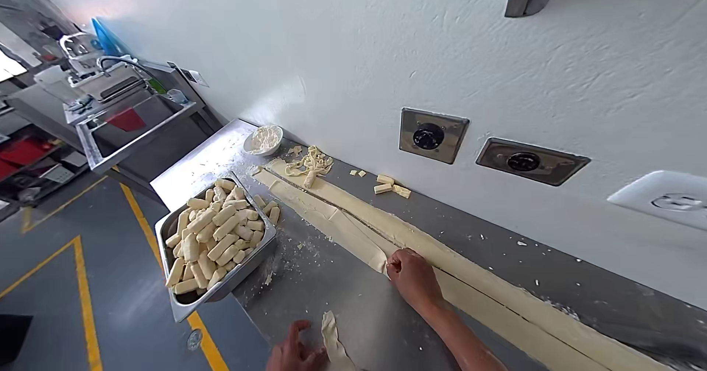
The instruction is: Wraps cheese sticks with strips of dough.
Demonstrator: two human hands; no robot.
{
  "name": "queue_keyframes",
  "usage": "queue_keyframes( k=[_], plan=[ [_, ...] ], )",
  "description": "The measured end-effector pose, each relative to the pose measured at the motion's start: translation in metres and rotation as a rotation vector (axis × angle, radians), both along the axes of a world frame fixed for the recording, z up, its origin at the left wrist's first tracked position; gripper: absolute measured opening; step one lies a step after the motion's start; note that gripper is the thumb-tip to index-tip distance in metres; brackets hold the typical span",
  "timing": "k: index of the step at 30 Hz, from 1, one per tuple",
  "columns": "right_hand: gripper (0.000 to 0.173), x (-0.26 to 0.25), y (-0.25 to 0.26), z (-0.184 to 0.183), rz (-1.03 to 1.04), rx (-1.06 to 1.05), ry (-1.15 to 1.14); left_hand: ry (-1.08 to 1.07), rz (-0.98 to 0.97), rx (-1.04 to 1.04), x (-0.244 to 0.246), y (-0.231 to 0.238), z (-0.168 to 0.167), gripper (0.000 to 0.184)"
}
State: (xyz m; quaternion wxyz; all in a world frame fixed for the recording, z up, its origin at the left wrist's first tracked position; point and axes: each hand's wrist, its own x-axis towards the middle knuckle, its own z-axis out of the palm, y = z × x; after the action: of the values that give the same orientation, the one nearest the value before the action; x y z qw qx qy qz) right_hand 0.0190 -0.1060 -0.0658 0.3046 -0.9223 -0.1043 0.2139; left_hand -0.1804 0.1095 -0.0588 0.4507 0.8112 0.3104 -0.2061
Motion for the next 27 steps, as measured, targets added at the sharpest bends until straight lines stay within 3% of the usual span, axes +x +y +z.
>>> queue_keyframes(
  k=[3,5,7,10,15,20,24,27],
  plan=[
    [0.025,0.000,-0.003,-0.002,-0.053,0.155,0.024,-0.321,-0.318,0.319,0.048,0.005,0.013,0.037],
    [0.024,0.000,-0.003,-0.009,-0.108,0.283,0.057,-0.550,-0.469,0.323,0.102,-0.010,0.008,0.029],
    [0.026,0.002,-0.003,-0.013,-0.154,0.366,0.097,-0.622,-0.664,0.270,0.154,-0.020,-0.007,0.037],
    [0.032,0.006,-0.004,-0.015,-0.168,0.407,0.172,-0.591,-0.859,0.289,0.193,-0.020,-0.024,0.035],
    [0.038,0.009,-0.001,-0.019,-0.122,0.467,0.275,-0.487,-1.023,0.334,0.207,-0.010,-0.021,0.028],
    [0.050,0.016,0.000,-0.015,-0.112,0.375,0.327,-0.499,-1.018,0.060,0.218,0.008,0.002,0.025],
    [0.035,0.032,0.005,-0.009,0.151,0.320,0.481,-0.184,-0.962,-0.132,0.230,0.021,0.026,0.021],
    [0.029,0.043,0.015,-0.010,0.378,0.334,0.605,0.016,-1.044,-0.120,0.242,0.028,0.040,0.038]
  ],
)
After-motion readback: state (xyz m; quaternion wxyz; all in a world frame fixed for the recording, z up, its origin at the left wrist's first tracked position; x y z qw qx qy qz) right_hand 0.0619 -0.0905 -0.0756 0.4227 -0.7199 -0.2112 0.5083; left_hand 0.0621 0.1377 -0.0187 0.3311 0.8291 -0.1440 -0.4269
